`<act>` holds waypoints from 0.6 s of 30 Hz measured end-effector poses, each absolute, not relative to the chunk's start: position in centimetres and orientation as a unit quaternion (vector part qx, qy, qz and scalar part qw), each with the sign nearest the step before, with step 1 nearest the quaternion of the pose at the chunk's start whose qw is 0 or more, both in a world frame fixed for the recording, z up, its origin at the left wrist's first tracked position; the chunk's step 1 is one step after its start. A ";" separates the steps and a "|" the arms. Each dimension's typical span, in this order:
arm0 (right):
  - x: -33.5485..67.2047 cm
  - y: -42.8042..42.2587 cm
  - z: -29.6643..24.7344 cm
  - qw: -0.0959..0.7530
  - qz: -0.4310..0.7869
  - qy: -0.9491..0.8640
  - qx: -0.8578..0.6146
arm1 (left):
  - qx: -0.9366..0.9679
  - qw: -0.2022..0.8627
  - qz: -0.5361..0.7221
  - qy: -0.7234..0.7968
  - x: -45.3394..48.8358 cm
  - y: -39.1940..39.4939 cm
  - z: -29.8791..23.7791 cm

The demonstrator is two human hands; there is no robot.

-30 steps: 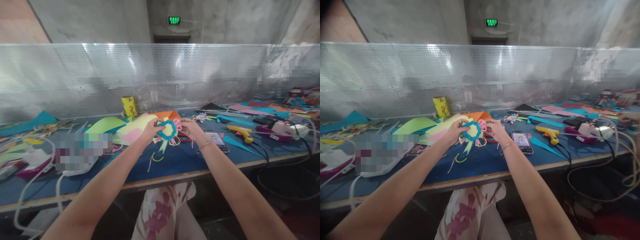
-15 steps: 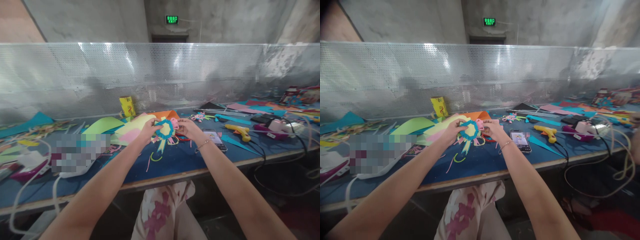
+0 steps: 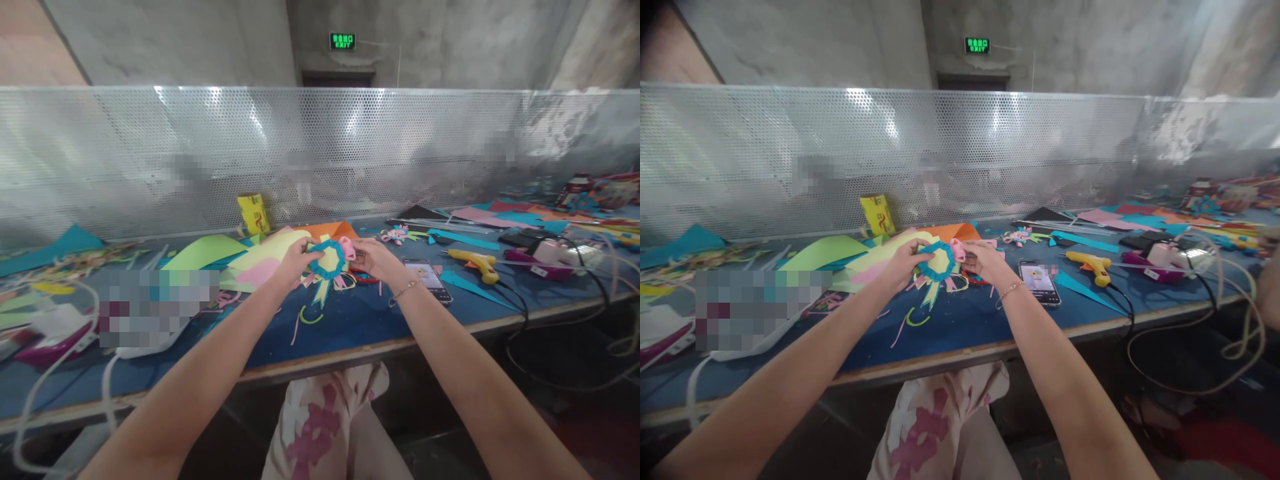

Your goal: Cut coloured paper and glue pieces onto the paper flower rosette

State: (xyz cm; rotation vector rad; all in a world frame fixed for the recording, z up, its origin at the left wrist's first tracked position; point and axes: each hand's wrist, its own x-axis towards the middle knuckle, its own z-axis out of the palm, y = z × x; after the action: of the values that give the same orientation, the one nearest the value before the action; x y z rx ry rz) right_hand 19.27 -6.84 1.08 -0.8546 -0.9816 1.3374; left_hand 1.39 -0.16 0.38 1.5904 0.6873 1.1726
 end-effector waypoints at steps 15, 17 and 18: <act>19.6 -6.8 1.0 0.594 0.581 -0.433 -0.348 | 0.577 0.633 0.418 0.304 1.2 -1.1 1.7; 19.6 -6.8 0.9 0.592 0.582 -0.433 -0.350 | 0.559 0.662 0.399 0.301 1.1 -1.0 1.7; 19.6 -6.8 0.9 0.589 0.585 -0.435 -0.350 | 0.552 0.673 0.390 0.302 1.1 -1.0 1.6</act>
State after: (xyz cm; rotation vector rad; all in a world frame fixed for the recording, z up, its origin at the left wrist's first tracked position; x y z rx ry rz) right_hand 19.56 -6.78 0.90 -0.8139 -1.0124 1.3616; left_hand 1.11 -0.97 1.64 1.2426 0.6803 0.8773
